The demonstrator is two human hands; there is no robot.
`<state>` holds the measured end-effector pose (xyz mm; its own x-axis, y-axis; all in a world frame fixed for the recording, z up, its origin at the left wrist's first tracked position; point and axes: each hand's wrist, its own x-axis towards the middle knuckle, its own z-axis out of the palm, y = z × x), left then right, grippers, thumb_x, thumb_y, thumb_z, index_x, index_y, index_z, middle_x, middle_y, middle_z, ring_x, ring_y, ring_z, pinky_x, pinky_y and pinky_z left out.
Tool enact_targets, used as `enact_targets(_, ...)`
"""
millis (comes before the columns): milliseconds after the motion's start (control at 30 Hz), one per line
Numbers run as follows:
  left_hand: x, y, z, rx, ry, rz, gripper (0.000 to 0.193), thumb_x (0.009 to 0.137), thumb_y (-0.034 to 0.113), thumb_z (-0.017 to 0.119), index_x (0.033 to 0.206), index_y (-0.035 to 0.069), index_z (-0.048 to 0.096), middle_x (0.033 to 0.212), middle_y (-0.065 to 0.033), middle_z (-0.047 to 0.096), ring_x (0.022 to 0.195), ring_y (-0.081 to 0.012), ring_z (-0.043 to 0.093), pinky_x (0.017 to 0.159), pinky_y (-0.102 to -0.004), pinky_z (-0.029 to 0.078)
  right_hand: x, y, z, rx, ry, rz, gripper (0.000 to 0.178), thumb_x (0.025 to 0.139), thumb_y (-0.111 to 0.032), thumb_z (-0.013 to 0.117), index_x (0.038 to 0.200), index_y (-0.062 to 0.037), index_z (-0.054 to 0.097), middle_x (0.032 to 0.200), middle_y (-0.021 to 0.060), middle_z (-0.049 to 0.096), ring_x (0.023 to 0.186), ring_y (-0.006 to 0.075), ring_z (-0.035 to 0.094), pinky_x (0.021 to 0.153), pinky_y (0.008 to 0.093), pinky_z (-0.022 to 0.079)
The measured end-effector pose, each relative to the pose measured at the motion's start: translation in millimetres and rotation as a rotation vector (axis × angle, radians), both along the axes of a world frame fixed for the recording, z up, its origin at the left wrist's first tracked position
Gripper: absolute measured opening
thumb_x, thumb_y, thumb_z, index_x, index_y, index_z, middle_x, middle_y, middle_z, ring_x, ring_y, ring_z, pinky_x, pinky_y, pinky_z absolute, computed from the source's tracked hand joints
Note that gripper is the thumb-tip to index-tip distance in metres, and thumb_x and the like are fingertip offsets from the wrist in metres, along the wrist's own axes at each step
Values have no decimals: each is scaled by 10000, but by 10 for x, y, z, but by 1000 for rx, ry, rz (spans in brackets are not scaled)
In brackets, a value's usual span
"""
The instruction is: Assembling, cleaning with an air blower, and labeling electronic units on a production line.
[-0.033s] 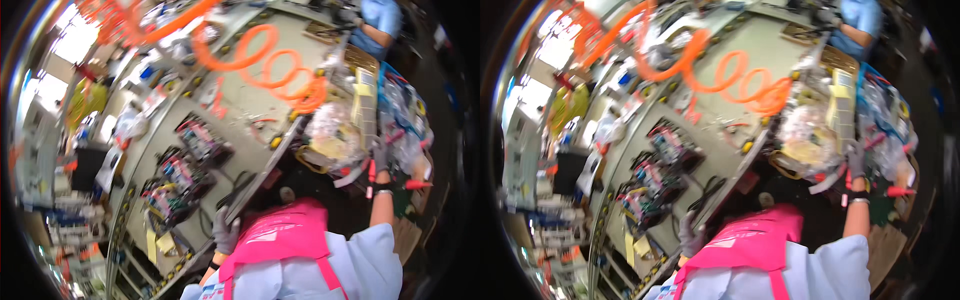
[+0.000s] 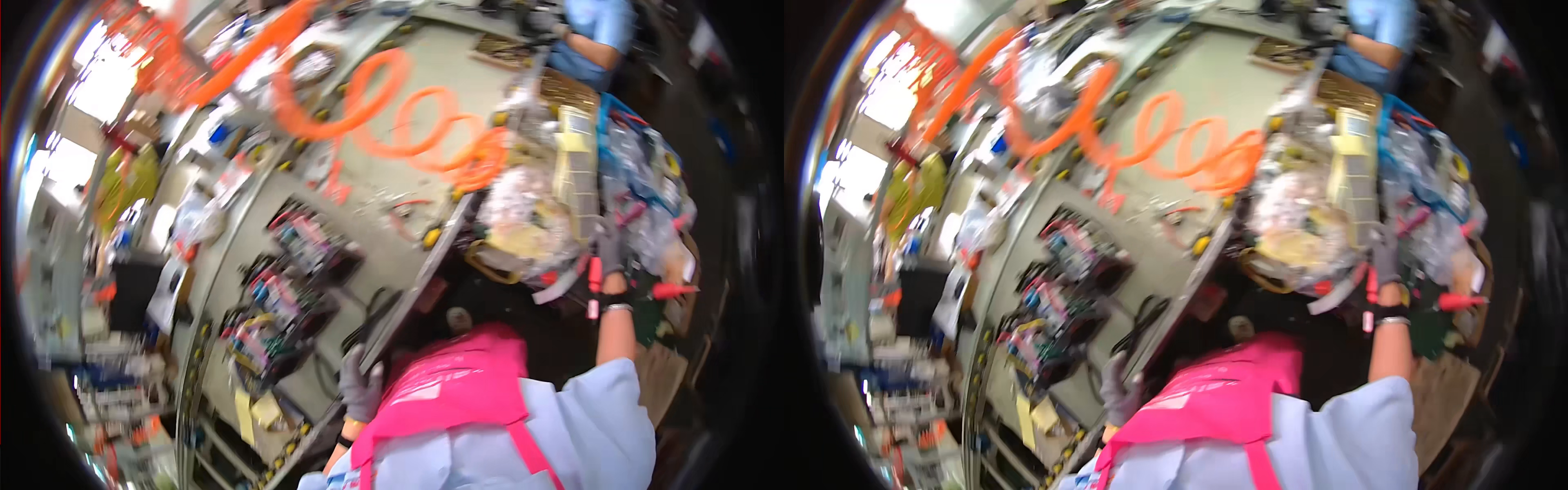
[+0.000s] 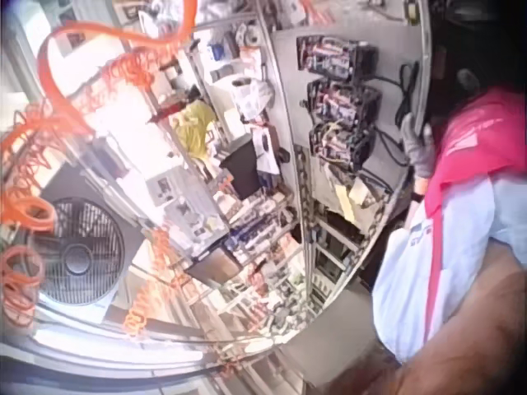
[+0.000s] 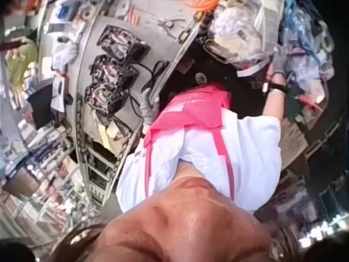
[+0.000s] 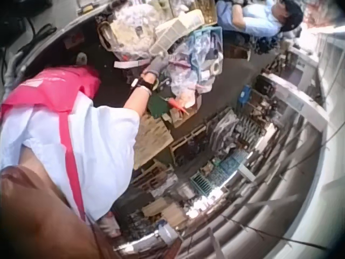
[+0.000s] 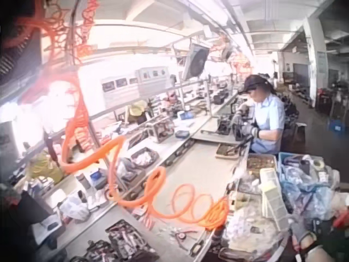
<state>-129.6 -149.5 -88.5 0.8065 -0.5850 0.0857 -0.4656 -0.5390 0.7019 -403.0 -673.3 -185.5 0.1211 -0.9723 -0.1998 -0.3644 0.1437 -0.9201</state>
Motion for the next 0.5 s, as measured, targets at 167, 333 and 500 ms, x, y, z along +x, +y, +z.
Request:
enact_targets(167, 12, -298, -106, 9, 54, -96, 394, 791, 110, 678, 1151, 7, 558, 1085, -179, 600, 1016, -347, 593, 890, -400, 474, -288, -135, 255, -201, 68, -127, 104, 888, -55, 562, 959, -37, 636, 680, 6, 598, 493, 77, 534, 446, 242, 436)
enact_targets(333, -28, -420, -130, 81, 173, -145, 361, 802, 124, 678, 1130, 15, 571, 1051, -169, 602, 983, -334, 602, 854, -389, 491, -507, -363, 139, -183, -3, -206, 80, 859, -59, 607, 929, -35, 638, 706, 11, 617, 539, 77, 549, 491, 248, 455)
enact_targets(500, -32, -492, -97, 144, 8, -241, 357, 797, 121, 680, 1124, 22, 578, 1045, -173, 601, 960, -338, 606, 830, -389, 501, -547, -613, -198, -266, 196, -135, 150, 854, -97, 634, 995, -44, 632, 707, -10, 590, 548, 53, 501, 477, 226, 407)
